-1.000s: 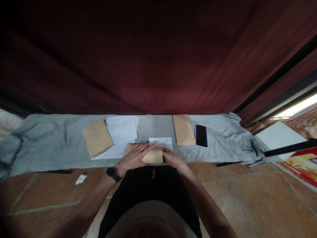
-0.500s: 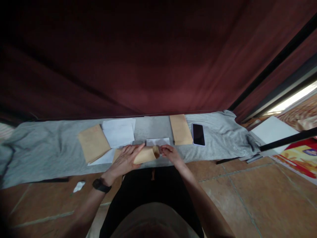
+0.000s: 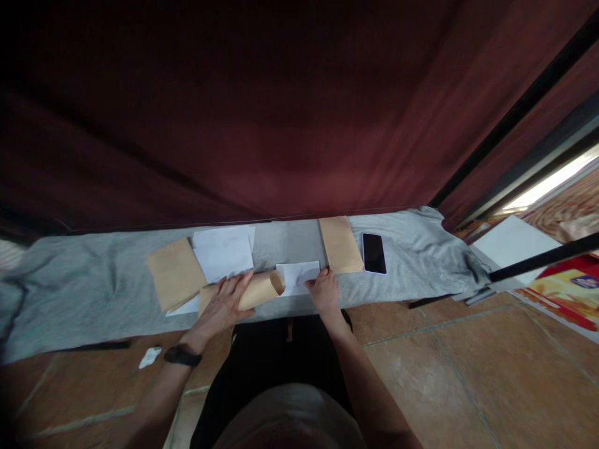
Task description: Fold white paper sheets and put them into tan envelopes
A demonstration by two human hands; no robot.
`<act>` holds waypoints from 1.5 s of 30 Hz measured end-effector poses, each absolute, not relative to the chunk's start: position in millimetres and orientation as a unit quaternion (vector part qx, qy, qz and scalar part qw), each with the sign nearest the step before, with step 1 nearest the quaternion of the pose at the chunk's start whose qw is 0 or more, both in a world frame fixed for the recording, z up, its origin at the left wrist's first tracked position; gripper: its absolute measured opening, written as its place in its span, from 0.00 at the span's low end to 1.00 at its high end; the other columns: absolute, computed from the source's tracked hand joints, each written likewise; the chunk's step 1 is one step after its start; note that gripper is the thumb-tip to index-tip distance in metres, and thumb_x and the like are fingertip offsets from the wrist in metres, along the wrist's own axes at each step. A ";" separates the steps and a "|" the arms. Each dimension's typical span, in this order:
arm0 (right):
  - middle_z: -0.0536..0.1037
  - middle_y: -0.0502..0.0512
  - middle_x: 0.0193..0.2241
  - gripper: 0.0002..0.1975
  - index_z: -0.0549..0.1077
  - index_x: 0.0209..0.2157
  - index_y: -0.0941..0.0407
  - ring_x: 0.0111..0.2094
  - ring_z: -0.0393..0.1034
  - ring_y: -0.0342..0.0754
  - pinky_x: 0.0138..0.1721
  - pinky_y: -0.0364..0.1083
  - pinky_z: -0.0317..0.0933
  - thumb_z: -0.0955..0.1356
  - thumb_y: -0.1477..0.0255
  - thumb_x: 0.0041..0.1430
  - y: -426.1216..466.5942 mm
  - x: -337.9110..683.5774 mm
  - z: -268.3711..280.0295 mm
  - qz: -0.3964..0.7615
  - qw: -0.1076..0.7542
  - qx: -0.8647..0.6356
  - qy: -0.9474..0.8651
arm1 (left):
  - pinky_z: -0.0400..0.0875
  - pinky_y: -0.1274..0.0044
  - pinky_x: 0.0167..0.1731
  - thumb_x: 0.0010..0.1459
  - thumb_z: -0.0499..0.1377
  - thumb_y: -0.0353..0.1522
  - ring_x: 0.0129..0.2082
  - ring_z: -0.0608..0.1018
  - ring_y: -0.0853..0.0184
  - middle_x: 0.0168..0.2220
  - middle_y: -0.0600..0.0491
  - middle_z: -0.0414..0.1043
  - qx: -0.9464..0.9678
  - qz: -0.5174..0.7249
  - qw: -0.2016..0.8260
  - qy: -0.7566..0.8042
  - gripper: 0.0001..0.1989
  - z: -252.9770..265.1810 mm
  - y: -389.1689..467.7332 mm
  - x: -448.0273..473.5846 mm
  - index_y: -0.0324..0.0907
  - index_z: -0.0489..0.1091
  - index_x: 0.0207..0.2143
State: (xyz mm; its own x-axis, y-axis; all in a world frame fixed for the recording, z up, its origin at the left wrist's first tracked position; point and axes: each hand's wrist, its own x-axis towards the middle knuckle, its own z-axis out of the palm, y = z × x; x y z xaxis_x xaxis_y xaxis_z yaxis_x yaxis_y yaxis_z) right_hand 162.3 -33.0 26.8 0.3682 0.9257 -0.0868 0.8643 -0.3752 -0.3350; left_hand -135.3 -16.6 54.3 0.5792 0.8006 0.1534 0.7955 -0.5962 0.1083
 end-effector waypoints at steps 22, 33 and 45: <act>0.77 0.54 0.38 0.23 0.76 0.42 0.54 0.37 0.71 0.51 0.31 0.48 0.74 0.70 0.52 0.53 -64.2 206.5 27.8 0.389 0.619 -0.583 -0.353 | 0.46 0.51 0.65 0.54 0.67 0.42 0.64 0.64 0.47 0.61 0.40 0.63 0.876 0.113 -0.016 0.468 0.53 50.3 -23.7 -133.9 0.46 0.38 0.72; 0.78 0.53 0.30 0.22 0.76 0.31 0.55 0.30 0.72 0.50 0.30 0.48 0.74 0.67 0.49 0.55 -66.8 208.5 29.4 0.449 0.477 -0.584 -0.480 | 0.46 0.50 0.65 0.54 0.67 0.43 0.64 0.64 0.46 0.63 0.38 0.61 0.881 0.115 -0.032 0.458 0.53 48.1 -26.9 -133.5 0.44 0.39 0.72; 0.74 0.48 0.22 0.11 0.67 0.25 0.53 0.23 0.75 0.47 0.23 0.41 0.66 0.63 0.64 0.59 -53.4 225.8 35.1 0.449 0.340 -0.618 -0.549 | 0.46 0.50 0.65 0.50 0.69 0.43 0.63 0.64 0.45 0.62 0.37 0.62 0.881 0.107 -0.034 0.460 0.56 42.4 -26.4 -134.0 0.43 0.38 0.72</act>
